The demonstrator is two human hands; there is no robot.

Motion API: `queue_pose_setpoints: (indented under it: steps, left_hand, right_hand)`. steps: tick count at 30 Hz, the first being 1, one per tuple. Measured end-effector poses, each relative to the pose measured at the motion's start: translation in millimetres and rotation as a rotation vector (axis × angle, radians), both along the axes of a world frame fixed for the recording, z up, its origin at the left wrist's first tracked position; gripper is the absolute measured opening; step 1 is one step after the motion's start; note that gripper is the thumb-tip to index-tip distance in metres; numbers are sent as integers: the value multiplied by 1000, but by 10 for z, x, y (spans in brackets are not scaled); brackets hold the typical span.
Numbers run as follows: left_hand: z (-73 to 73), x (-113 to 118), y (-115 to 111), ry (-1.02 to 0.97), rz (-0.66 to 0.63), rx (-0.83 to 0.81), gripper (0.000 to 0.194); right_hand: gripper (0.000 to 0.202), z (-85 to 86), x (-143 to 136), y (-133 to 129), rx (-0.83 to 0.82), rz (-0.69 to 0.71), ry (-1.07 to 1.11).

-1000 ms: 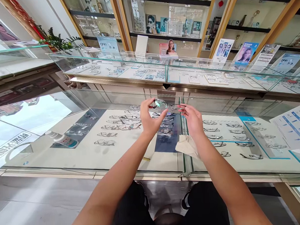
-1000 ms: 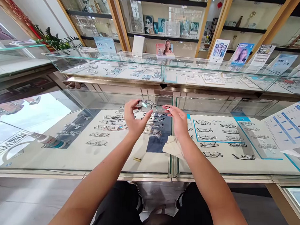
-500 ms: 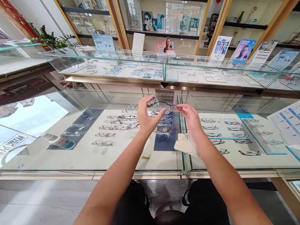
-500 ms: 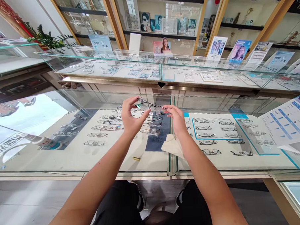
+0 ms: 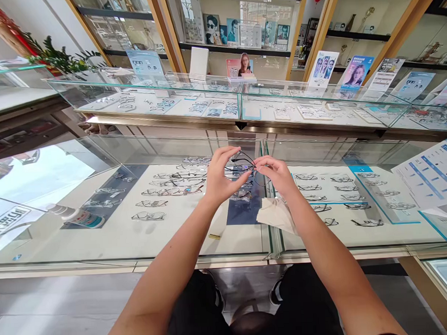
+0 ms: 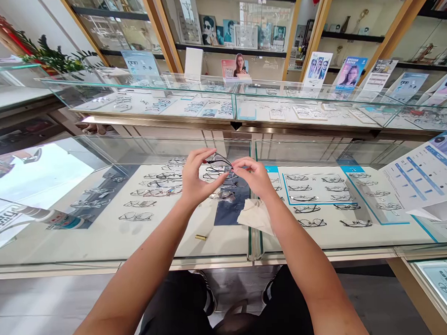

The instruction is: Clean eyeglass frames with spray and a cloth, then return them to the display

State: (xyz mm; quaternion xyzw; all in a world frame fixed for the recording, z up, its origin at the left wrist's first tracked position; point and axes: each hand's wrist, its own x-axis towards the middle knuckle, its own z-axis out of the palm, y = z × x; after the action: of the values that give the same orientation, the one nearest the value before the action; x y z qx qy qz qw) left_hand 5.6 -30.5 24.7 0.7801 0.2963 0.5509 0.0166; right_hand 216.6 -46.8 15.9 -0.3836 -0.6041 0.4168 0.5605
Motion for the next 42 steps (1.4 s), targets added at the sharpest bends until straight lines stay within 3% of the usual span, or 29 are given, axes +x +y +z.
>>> queue_pose_setpoints:
  steps: [5,11,18,23,26,33,39,42]
  left_hand:
    - [7,-6,8,43,-34,-26,67]
    - [-38,-22,52,16,-60,-107,88]
    - [-212,-58,209,-48,68,-348,65]
    - [-272,-55,261,-31,68,-384,42]
    - [-285,-23,252,-57,3,-464,39]
    - [-256,53,221,-85,-367,-559,39]
    - [-251,45,232,-57,-435,-623,56]
    - [-276,76,219,-133,-334,-643,56]
  right_hand:
    - [16,5,-6,6,-35,21,14]
    - [15,94,-24,-30,-83,-89,85]
    - [14,126,-21,-44,-116,-77,142]
    - [13,90,-22,-39,-90,-34,126]
    - [13,72,-33,-35,-84,-27,120]
    - [16,-1,-74,-15,-93,-42,87]
    - [20,-30,-93,-16,-186,-37,90]
    - [24,-30,-96,-5,-165,-78,106]
